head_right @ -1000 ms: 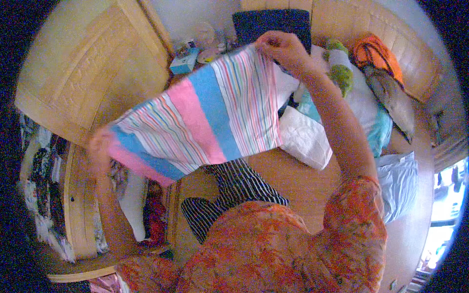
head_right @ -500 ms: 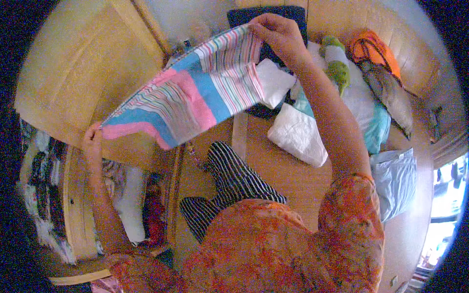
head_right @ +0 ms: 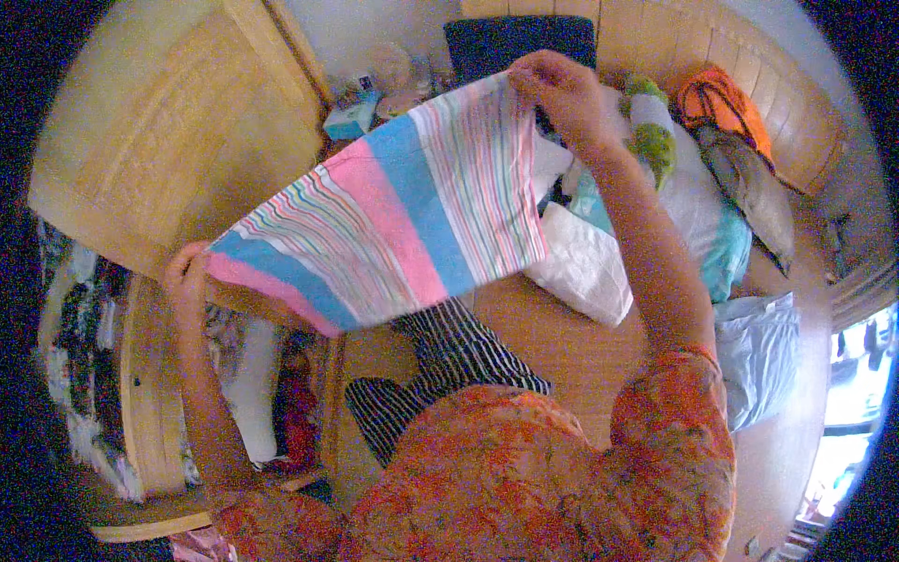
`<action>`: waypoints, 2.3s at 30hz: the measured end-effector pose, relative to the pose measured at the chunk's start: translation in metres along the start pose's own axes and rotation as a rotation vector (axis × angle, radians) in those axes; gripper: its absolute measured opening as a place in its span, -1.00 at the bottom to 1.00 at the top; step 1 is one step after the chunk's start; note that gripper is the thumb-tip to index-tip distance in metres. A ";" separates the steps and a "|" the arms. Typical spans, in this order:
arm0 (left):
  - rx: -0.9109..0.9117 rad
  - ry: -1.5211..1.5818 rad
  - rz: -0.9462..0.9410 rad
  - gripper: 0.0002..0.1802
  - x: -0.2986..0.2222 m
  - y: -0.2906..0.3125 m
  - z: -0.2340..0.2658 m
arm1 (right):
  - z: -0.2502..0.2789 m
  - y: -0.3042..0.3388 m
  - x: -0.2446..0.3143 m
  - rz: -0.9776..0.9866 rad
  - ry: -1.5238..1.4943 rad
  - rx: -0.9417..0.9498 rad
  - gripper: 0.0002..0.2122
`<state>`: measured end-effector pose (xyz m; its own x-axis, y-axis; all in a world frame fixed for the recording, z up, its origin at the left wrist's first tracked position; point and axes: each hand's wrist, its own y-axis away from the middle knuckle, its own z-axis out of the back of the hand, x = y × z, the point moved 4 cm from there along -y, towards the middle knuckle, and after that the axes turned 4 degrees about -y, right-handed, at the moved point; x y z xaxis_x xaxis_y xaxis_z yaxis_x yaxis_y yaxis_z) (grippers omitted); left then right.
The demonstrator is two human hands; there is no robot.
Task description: Folding a white pillowcase and a striped shirt on a bed and organizing them in a wardrobe.
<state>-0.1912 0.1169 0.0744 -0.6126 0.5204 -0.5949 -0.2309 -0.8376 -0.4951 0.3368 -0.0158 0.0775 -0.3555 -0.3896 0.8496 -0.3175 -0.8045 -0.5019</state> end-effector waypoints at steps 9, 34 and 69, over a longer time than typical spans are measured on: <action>0.286 -0.030 -0.496 -0.80 -0.080 0.202 -0.081 | 0.156 0.177 -0.014 -0.321 0.249 0.013 -0.90; 0.666 -0.088 -0.499 -0.38 -0.123 0.194 -0.391 | 0.130 0.371 -0.183 -0.757 0.277 -0.204 -0.81; 0.853 0.086 0.323 -0.42 0.232 0.121 -0.402 | -0.077 0.087 -0.297 -0.250 1.109 0.917 -0.78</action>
<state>-0.0579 0.2028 -0.3783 -0.6936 0.2217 -0.6854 -0.5596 -0.7650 0.3188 0.3467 0.0646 -0.2312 -0.9920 -0.0032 0.1264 0.0381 -0.9607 0.2750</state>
